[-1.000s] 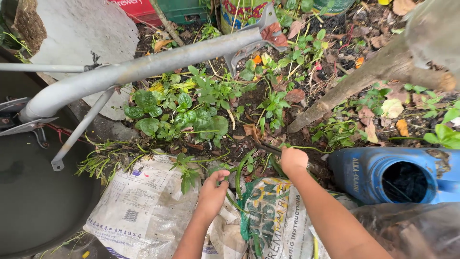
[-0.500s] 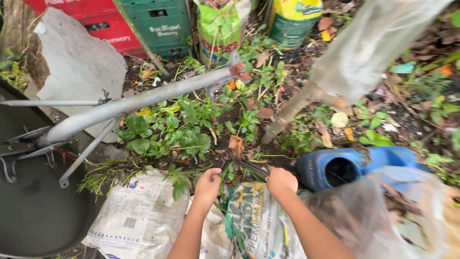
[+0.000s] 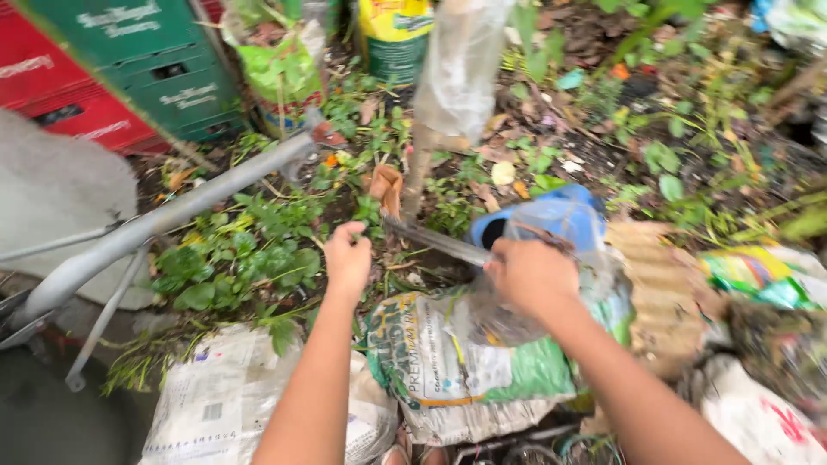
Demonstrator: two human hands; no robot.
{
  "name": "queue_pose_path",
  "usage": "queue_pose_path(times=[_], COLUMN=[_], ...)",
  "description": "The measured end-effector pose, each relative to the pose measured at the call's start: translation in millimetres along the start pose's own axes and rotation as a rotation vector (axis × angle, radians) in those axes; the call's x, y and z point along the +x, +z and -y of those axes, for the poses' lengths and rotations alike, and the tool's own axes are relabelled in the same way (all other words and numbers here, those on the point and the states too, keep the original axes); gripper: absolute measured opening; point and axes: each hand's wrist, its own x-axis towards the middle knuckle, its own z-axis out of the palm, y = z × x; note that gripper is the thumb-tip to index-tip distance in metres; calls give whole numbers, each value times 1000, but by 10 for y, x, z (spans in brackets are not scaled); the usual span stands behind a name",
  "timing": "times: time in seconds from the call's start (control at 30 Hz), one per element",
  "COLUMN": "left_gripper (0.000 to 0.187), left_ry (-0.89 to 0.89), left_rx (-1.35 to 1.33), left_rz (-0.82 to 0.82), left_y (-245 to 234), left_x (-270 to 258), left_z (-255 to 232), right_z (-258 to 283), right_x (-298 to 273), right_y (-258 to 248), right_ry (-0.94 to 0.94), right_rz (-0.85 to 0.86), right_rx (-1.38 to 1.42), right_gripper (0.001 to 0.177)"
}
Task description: Cleaning leaves and debris from a garden area using tongs.
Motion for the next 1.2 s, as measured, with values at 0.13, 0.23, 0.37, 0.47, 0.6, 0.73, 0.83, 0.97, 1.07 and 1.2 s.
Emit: queue_pose_path(times=[0.13, 0.23, 0.37, 0.47, 0.6, 0.73, 0.83, 0.97, 1.07, 1.2], left_gripper=[31, 31, 27, 24, 22, 22, 27, 35, 52, 80], left_ry=[-113, 76, 187, 308, 157, 316, 225, 212, 261, 299], left_rx=[-38, 1, -55, -159, -53, 66, 287, 402, 326, 178], left_rz=[-9, -51, 58, 118, 299, 363, 439, 534, 496, 519], left_y=[42, 415, 739, 1070, 1097, 1520, 1735, 2058, 2408, 2432], left_x=[-115, 81, 16, 31, -432, -528, -639, -615, -455, -463], left_z=[-722, -647, -1019, -1075, -1621, -1354, -1262, -981, -550, -559], right_z=[-495, -958, -1617, -1990, -2290, -2599, -2689, -2439, -2209, -2132], right_x=[-354, -531, -725, -941, -1252, -1336, -1256, -1156, -1036, -790], right_y=[-420, -631, -731, -743, -769, -547, -415, -432, -418, -245], right_ry=[96, 150, 181, 246, 411, 479, 487, 526, 531, 440], right_rz=[-37, -86, -157, -190, -199, -205, -227, -170, -97, -70], right_rx=[31, 71, 75, 67, 64, 81, 56, 53, 36, -49], right_gripper=[33, 37, 38, 39, 40, 40, 44, 41, 33, 21])
